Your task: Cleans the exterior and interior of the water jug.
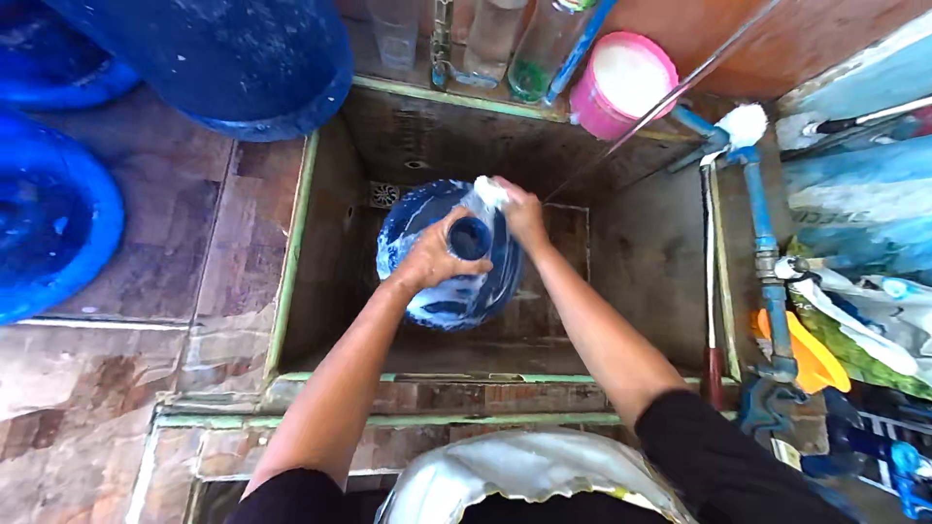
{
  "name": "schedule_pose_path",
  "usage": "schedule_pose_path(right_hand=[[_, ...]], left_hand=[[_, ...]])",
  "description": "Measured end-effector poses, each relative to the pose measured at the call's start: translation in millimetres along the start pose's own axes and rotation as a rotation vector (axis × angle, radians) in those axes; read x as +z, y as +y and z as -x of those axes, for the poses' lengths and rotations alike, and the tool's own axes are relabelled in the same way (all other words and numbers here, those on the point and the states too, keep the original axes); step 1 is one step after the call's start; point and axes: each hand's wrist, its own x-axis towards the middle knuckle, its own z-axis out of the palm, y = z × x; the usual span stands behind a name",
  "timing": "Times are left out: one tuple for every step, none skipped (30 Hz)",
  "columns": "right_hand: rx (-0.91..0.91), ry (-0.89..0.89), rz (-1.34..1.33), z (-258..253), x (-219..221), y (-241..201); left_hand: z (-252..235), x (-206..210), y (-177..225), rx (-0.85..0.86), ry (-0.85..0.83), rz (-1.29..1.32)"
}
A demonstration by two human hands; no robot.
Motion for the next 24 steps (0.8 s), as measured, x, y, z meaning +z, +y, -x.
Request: schedule_pose_path(right_hand=[[-0.073,0.029,0.010,29.6,4.1,0.3],[-0.118,0.081,-0.018,57.9,10.0,4.9],[-0.128,0.126,-0.063,80.8,16.3,9.9],[-0.129,0.157,-0.104,97.9,22.6,11.3],[-0.119,0.162,-0.120,108.2,27.1,7.5],[-0.115,0.148,-0.111,107.1,27.7,2.2],[-0.127,0.121,-0.094,91.9,24.6,-1.3],[-0.144,0.085,-0.075,68.4,20.3,-2.5],[-0.150,0.049,-0.058,41.7,17.6,-3.1],[-0.137,0.001,-0.045,12.9,16.1,-7.3],[-0.117,-0.050,-0.027,-12.6,15.9,-11.5],[-0.111,-0.080,0.001,-29.5,16.8,-14.6],[-0.119,-0.082,0.034,-32.1,18.1,-19.2],[-0.185,-0.055,0.081,-19.5,20.7,-22.3],[-0.287,-0.007,0.112,5.4,23.6,-21.4],[-0.377,0.017,0.118,38.1,24.3,-18.1],[-0.445,0.040,0.110,68.0,27.1,-13.0],[-0.477,0.055,0.088,92.5,31.4,-10.7],[-0.486,0.069,0.057,109.9,36.6,-11.2],[-0.482,0.082,0.025,117.6,41.8,-13.3],[-0.475,0.096,-0.006,112.9,44.7,-15.4],[-0.471,0.103,-0.024,98.2,44.0,-16.2],[-0.444,0.098,-0.023,79.1,40.4,-15.5],[-0.397,0.088,-0.015,57.0,36.3,-12.7]], left_hand=[[10.7,-9.2,-0.5,-0.044,0.028,-0.026],[20.0,-10.9,-1.9,-0.082,0.132,-0.028],[24.9,-3.4,-5.8,-0.089,0.289,-0.011],[27.6,11.6,-8.8,-0.083,0.486,0.022],[27.8,25.8,-12.0,-0.064,0.658,0.042],[24.9,32.6,-15.0,-0.038,0.736,0.047],[19.1,32.8,-15.3,-0.006,0.735,0.054],[14.9,30.2,-13.8,0.022,0.672,0.058],[15.0,26.8,-10.7,0.040,0.552,0.062],[15.9,21.6,-6.6,0.053,0.399,0.043],[16.6,16.0,-1.8,0.054,0.215,0.009],[15.7,9.8,2.9,0.051,0.029,-0.030],[15.3,1.3,7.2,0.033,-0.127,-0.071],[17.6,-10.2,9.6,-0.010,-0.218,-0.102],[23.9,-22.2,9.1,-0.058,-0.211,-0.107],[32.3,-30.6,4.6,-0.083,-0.100,-0.076],[38.3,-33.3,-1.5,-0.089,0.070,-0.026],[40.3,-28.1,-7.7,-0.087,0.226,0.021],[40.4,-15.3,-13.3,-0.071,0.332,0.052],[39.1,0.6,-18.6,-0.040,0.393,0.059],[34.9,13.5,-22.7,-0.008,0.433,0.047],[28.9,19.4,-23.8,0.022,0.453,0.017],[24.0,20.2,-22.8,0.043,0.427,-0.010],[20.9,18.5,-20.3,0.055,0.358,-0.028]])
